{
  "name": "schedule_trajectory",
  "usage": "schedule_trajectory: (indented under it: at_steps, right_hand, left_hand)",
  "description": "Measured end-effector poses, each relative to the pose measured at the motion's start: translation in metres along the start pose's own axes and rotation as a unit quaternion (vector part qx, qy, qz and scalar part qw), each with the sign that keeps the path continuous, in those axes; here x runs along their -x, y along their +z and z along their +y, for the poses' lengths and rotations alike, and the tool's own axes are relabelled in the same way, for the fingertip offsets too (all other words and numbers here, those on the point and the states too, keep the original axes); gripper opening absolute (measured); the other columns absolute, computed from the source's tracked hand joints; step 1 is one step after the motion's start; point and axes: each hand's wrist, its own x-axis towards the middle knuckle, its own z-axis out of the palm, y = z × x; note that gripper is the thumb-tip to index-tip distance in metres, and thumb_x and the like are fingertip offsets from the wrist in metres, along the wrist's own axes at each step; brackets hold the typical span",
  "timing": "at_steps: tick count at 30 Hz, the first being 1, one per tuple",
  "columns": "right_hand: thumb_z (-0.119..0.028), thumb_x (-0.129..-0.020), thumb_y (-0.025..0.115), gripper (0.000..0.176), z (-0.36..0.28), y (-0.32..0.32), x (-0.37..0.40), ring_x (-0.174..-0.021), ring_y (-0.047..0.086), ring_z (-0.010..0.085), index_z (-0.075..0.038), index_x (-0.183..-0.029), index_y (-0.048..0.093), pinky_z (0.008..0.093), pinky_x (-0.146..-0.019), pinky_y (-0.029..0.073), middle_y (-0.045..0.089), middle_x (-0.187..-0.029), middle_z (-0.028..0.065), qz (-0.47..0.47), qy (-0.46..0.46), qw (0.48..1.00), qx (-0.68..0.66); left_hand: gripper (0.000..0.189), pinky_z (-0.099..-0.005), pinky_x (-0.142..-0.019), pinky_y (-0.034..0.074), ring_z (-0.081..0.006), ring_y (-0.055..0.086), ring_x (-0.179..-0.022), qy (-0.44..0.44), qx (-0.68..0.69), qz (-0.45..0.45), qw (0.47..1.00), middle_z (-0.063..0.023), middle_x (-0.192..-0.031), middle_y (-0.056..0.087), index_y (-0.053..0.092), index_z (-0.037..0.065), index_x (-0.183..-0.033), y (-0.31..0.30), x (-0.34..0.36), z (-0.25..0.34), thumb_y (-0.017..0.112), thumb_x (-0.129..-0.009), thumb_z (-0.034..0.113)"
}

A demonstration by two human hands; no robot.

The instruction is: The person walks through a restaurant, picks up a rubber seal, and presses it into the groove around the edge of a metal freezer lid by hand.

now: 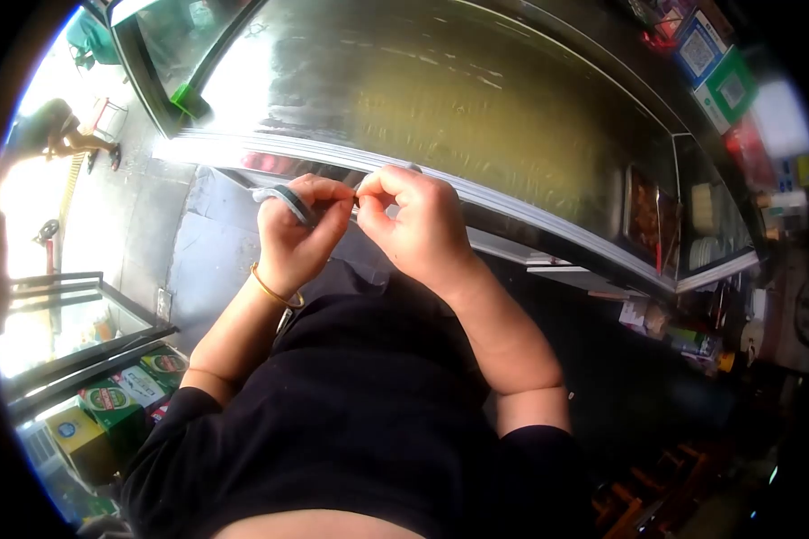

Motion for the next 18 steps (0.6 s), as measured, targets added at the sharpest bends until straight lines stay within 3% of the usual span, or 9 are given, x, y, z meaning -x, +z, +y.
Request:
schedule_trajectory:
  at_steps: [5,9,11,18]
  right_hand:
    - [0.000,-0.085,0.067,0.001,-0.002,-0.010,0.007,-0.070,0.066,0.0179,0.000,-0.085,0.067,0.0304,-0.066,0.052,0.070,-0.079,0.0099,-0.014,0.052,0.998,-0.045]
    - [0.000,-0.087,0.069,0.004,-0.003,-0.014,0.014,-0.074,0.066,0.0161,0.002,-0.091,0.069,0.0289,-0.069,0.053,0.071,-0.082,0.0092,0.012,0.029,0.999,-0.009]
    - [0.001,-0.090,0.069,0.005,-0.003,-0.017,0.019,-0.078,0.064,0.0107,0.004,-0.095,0.069,0.0257,-0.073,0.052,0.071,-0.084,0.0057,0.015,0.030,0.999,-0.010]
    - [0.000,-0.088,0.071,0.005,-0.010,-0.017,0.023,-0.072,0.070,0.0186,0.002,-0.092,0.070,0.0284,-0.066,0.054,0.072,-0.081,0.0115,0.055,0.002,0.998,0.037]
  left_hand:
    - [0.008,-0.0258,-0.066,0.053,-0.0112,0.067,-0.073,-0.046,0.095,-0.001,0.994,-0.0064,-0.085,0.073,0.070,0.000,-0.093,0.010,0.005,-0.001,0.072,-0.085,-0.002]
    - [0.008,-0.0257,-0.066,0.053,-0.0107,0.066,-0.074,-0.071,0.111,-0.008,0.991,-0.0061,-0.084,0.072,0.071,0.001,-0.093,0.014,0.003,0.001,0.072,-0.085,-0.001]
    - [0.010,-0.0259,-0.065,0.053,-0.0121,0.067,-0.073,-0.042,0.083,-0.010,0.996,-0.0062,-0.084,0.072,0.071,0.002,-0.093,0.016,0.002,0.002,0.072,-0.084,-0.002]
    - [0.013,-0.0282,-0.061,0.053,-0.0193,0.068,-0.069,0.067,-0.004,-0.004,0.998,-0.0074,-0.082,0.072,0.071,0.005,-0.090,0.019,-0.005,0.007,0.075,-0.080,-0.002]
